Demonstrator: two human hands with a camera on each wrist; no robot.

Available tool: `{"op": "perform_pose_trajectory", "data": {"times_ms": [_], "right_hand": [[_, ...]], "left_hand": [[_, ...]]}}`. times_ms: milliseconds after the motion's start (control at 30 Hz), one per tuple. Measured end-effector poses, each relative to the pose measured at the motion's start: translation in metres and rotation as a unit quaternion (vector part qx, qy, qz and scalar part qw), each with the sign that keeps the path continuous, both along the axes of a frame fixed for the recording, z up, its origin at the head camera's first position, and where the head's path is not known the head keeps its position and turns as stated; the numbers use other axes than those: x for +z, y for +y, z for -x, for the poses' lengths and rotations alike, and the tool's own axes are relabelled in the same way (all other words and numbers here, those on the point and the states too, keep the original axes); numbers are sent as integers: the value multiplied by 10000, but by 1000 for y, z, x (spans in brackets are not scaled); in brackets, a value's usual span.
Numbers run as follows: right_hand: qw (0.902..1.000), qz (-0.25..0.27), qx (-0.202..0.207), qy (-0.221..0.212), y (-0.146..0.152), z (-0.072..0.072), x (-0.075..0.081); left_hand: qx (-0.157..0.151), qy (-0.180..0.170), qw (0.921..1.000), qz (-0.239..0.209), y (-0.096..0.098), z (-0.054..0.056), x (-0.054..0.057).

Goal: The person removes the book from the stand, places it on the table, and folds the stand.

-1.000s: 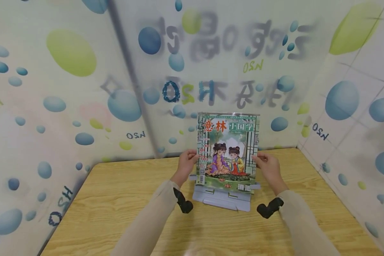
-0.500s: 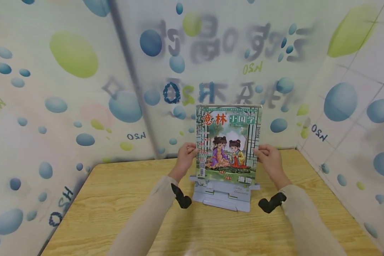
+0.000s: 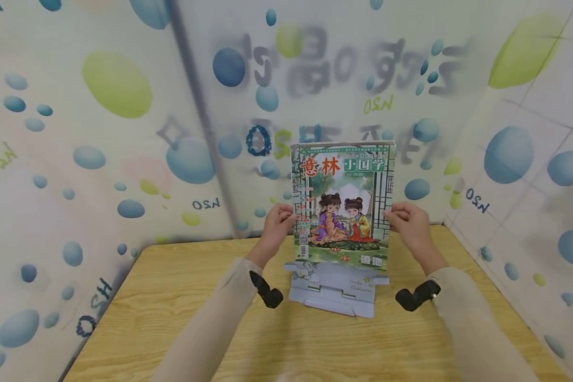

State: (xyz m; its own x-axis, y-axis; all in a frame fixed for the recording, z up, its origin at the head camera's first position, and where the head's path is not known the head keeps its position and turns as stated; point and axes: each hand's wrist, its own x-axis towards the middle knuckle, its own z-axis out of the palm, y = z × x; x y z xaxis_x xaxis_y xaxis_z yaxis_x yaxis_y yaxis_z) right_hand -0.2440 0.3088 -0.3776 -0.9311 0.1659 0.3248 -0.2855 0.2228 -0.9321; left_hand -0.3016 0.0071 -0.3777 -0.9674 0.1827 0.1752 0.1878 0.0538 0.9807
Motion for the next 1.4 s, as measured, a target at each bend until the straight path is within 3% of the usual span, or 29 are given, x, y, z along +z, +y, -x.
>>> {"op": "perform_pose_trajectory", "data": {"times_ms": [233, 500, 633, 900, 1167, 1400], "right_hand": [[9966, -695, -175, -398, 3, -28, 31], [9845, -1536, -263, -805, 21, -43, 42], [9766, -1941, -226, -902, 32, -50, 41], [9651, -2279, -13, -1287, 56, -59, 35], [9583, -2368, 107, -1597, 78, -66, 23], [9503, -2515, 79, -1833, 96, -73, 10]], "left_hand": [[-411, -305, 9982, -316, 4, -14, 7], [-845, -616, 9938, -386, 12, -35, 15], [-988, -736, 9913, -469, 20, -46, 12], [-1146, -1181, 9820, -926, 38, -70, 3], [-1250, -1548, 9712, -1313, 59, -87, -13], [-1225, -1718, 9673, -1405, 79, -100, -30]]}}
